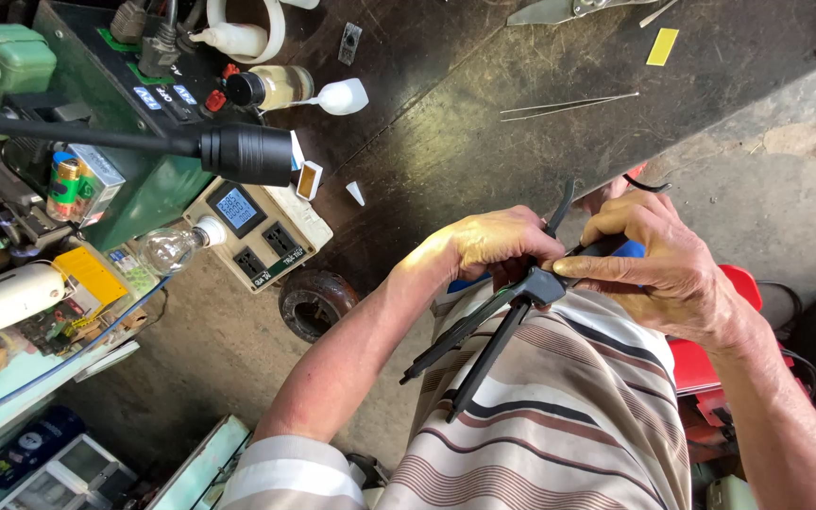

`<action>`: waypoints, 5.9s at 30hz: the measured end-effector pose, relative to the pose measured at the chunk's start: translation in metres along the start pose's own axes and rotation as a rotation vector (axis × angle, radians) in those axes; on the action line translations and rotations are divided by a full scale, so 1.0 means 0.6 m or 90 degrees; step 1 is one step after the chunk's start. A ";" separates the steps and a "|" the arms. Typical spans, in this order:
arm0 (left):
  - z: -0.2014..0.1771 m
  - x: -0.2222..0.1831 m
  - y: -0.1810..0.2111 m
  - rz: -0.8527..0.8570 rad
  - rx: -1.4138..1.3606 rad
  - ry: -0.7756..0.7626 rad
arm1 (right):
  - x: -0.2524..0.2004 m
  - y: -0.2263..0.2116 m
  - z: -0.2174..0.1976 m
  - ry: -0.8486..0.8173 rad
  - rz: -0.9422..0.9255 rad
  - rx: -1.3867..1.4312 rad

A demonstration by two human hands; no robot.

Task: Repairing an electronic device by manipulating a circuit board and wires within a plastic housing on a workbench.

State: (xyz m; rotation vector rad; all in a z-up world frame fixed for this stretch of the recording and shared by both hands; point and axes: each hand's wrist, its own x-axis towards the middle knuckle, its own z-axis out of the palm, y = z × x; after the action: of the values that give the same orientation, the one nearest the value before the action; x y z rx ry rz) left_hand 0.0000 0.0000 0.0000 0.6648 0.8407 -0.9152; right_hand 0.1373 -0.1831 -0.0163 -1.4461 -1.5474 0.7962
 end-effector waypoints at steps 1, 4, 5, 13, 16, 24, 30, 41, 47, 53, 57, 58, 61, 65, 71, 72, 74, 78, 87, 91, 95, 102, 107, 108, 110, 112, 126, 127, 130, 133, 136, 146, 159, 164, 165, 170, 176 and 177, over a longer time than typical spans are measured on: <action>0.001 -0.005 0.004 0.000 0.000 0.000 | -0.001 -0.003 0.000 0.000 0.000 0.000; 0.002 -0.015 0.014 -0.008 0.038 -0.009 | -0.001 -0.011 -0.003 0.033 0.052 0.132; 0.004 -0.016 0.014 -0.010 0.036 -0.010 | -0.002 -0.016 -0.004 0.051 0.079 0.159; 0.011 -0.025 0.023 -0.017 0.053 0.018 | 0.005 -0.010 -0.004 0.030 0.042 0.095; 0.006 -0.009 0.013 -0.012 0.015 0.014 | 0.008 -0.009 -0.004 0.022 0.026 0.086; 0.001 -0.005 0.005 -0.009 -0.005 0.002 | 0.008 -0.002 -0.002 0.000 0.029 0.031; 0.001 -0.008 0.009 -0.017 0.009 0.012 | 0.011 -0.001 0.000 0.008 0.013 0.010; 0.001 -0.004 0.002 -0.006 0.013 -0.001 | 0.014 -0.001 -0.007 -0.025 0.026 0.013; 0.001 0.003 -0.007 -0.022 -0.016 -0.001 | 0.018 0.000 -0.007 -0.038 -0.011 -0.030; 0.003 -0.001 -0.010 -0.013 -0.053 0.012 | 0.023 -0.005 -0.010 -0.042 -0.008 -0.059; 0.004 -0.002 -0.014 0.003 -0.064 0.069 | 0.032 -0.018 -0.013 -0.017 0.014 -0.117; 0.004 -0.003 -0.014 0.004 -0.062 0.067 | 0.029 -0.014 -0.009 -0.016 0.016 -0.119; 0.007 -0.008 -0.011 -0.004 -0.030 0.143 | 0.023 -0.012 -0.001 0.001 0.005 -0.182; 0.014 -0.013 -0.006 -0.018 -0.019 0.207 | 0.015 -0.032 0.015 0.075 0.036 -0.224; 0.002 0.036 -0.048 0.022 0.039 0.212 | -0.033 -0.072 0.079 0.423 0.335 0.090; -0.006 0.059 -0.067 0.045 0.056 0.240 | -0.052 -0.068 0.096 0.519 0.437 0.215; -0.008 0.062 -0.062 0.036 0.108 0.251 | -0.055 -0.089 0.107 0.487 0.573 0.281; 0.015 0.011 -0.008 0.000 0.230 0.298 | -0.026 -0.109 0.127 0.478 0.738 0.531; 0.034 -0.006 -0.006 -0.034 0.204 0.305 | -0.003 -0.119 0.121 0.505 0.837 0.561; 0.023 0.030 -0.037 -0.028 0.175 0.300 | -0.002 -0.120 0.117 0.498 0.834 0.554; 0.031 0.010 -0.020 -0.033 0.178 0.308 | 0.002 -0.125 0.110 0.487 0.831 0.539; 0.047 -0.017 0.011 -0.024 0.221 0.340 | -0.026 -0.119 0.111 0.468 0.825 0.509; 0.051 -0.023 0.009 -0.029 0.198 0.340 | -0.026 -0.118 0.108 0.453 0.829 0.502; 0.052 -0.024 0.011 -0.032 0.187 0.337 | -0.024 -0.119 0.106 0.444 0.836 0.504; 0.054 -0.029 0.023 -0.048 0.256 0.318 | -0.019 -0.119 0.096 0.388 0.867 0.498; 0.056 -0.033 0.032 -0.065 0.327 0.295 | -0.019 -0.118 0.092 0.333 0.898 0.491; 0.052 -0.036 0.035 -0.038 0.325 0.244 | -0.023 -0.120 0.114 0.522 0.832 0.595; 0.053 -0.037 0.036 -0.038 0.326 0.242 | -0.011 -0.127 0.103 0.524 0.833 0.594; 0.052 -0.040 0.037 -0.031 0.320 0.238 | 0.014 -0.138 0.083 0.538 0.925 0.624; 0.053 -0.040 0.037 -0.032 0.333 0.235 | 0.005 -0.131 0.089 0.562 0.934 0.636; 0.053 -0.044 0.037 -0.017 0.330 0.225 | -0.002 -0.127 0.094 0.557 0.932 0.633; 0.049 -0.043 0.039 -0.042 0.324 0.216 | -0.025 -0.115 0.108 0.585 0.873 0.654; 0.039 -0.056 0.027 -0.011 0.400 0.211 | -0.005 -0.131 0.091 0.484 0.926 0.578; 0.026 -0.034 -0.001 0.010 0.429 0.247 | -0.020 -0.127 0.114 0.451 0.828 0.549; 0.025 -0.032 -0.004 0.022 0.417 0.257 | -0.014 -0.132 0.111 0.432 0.834 0.551; 0.012 -0.012 -0.010 0.033 0.464 0.246 | -0.007 -0.135 0.114 0.422 0.789 0.453; -0.036 0.024 -0.064 0.158 0.215 0.121 | -0.029 -0.121 0.115 0.427 0.566 0.629; -0.045 0.036 -0.082 0.196 0.086 0.043 | -0.032 -0.118 0.115 0.492 0.549 0.687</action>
State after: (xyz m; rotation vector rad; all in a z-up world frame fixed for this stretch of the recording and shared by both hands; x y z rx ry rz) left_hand -0.0445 -0.0099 -0.0394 0.9188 0.7157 -0.6770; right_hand 0.0435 -0.2043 0.0137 -1.2404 0.2061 1.1001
